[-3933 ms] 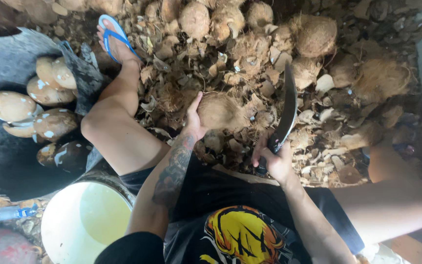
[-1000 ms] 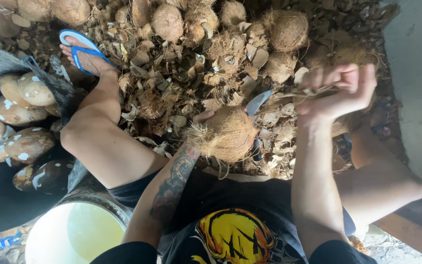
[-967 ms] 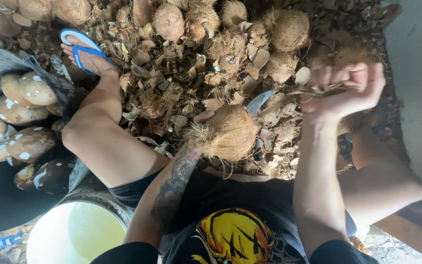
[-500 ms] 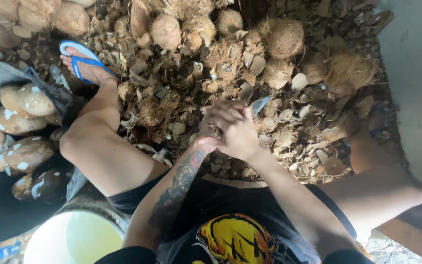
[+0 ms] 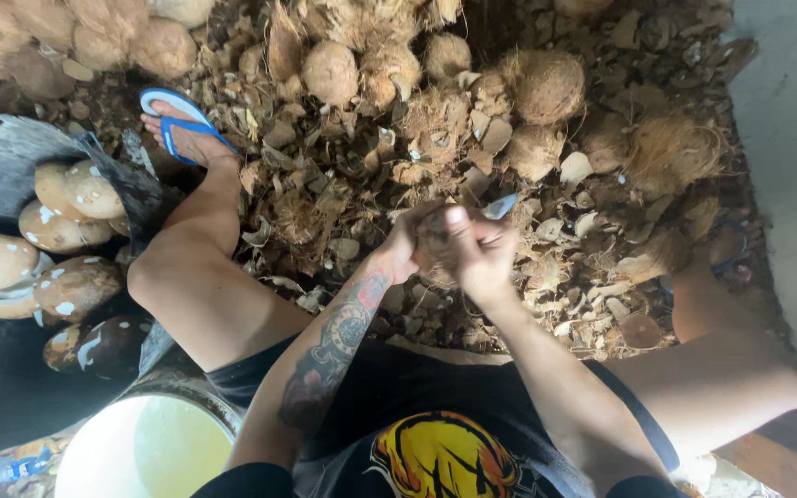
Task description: The person sits on the ground and uses a large knife to peel the husks off coconuts. They hold the coconut in one hand and strike it with the knife to remove the fibrous outer layer, then place the peeled coconut into a black container.
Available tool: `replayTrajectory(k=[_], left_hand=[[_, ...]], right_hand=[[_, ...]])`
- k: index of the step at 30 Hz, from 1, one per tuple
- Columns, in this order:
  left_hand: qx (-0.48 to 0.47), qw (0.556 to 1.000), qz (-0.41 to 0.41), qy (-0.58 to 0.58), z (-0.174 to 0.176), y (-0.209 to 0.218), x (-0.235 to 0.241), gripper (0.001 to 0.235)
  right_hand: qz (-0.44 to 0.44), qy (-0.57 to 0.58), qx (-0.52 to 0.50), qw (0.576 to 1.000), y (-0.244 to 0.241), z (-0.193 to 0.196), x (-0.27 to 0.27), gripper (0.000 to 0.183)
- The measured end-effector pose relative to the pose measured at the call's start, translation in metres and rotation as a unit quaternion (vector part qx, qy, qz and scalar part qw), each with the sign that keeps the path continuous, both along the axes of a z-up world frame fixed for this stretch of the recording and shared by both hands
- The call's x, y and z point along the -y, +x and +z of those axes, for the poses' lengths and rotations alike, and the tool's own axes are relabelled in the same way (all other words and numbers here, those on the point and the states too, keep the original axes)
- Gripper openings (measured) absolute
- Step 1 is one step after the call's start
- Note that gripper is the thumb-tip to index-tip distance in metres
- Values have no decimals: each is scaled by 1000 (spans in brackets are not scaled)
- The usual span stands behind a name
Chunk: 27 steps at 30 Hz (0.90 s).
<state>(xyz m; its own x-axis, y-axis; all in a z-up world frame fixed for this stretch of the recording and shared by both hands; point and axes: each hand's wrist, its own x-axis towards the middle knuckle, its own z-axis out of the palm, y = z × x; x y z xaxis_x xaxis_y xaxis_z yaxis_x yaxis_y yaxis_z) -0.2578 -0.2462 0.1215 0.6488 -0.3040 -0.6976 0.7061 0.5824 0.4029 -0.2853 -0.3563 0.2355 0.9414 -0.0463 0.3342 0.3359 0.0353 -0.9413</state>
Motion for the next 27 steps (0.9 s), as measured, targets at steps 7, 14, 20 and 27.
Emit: replayTrajectory(k=[7,14,20,27], left_hand=[[91,993,-62,-52,72,31,0,49],[440,815,-307,-220,145,83,-16,48],[515,763,-359,-153,178,58,32,81],[590,785,-16,-186,55,15,84,63]], right_hand=[[43,540,-85,836,60,107,17,67],[142,462,-182,856,38,191,46,67],[112,409,-115,898,45,222,49,61],[-147,600,25,786,98,206,104,48]])
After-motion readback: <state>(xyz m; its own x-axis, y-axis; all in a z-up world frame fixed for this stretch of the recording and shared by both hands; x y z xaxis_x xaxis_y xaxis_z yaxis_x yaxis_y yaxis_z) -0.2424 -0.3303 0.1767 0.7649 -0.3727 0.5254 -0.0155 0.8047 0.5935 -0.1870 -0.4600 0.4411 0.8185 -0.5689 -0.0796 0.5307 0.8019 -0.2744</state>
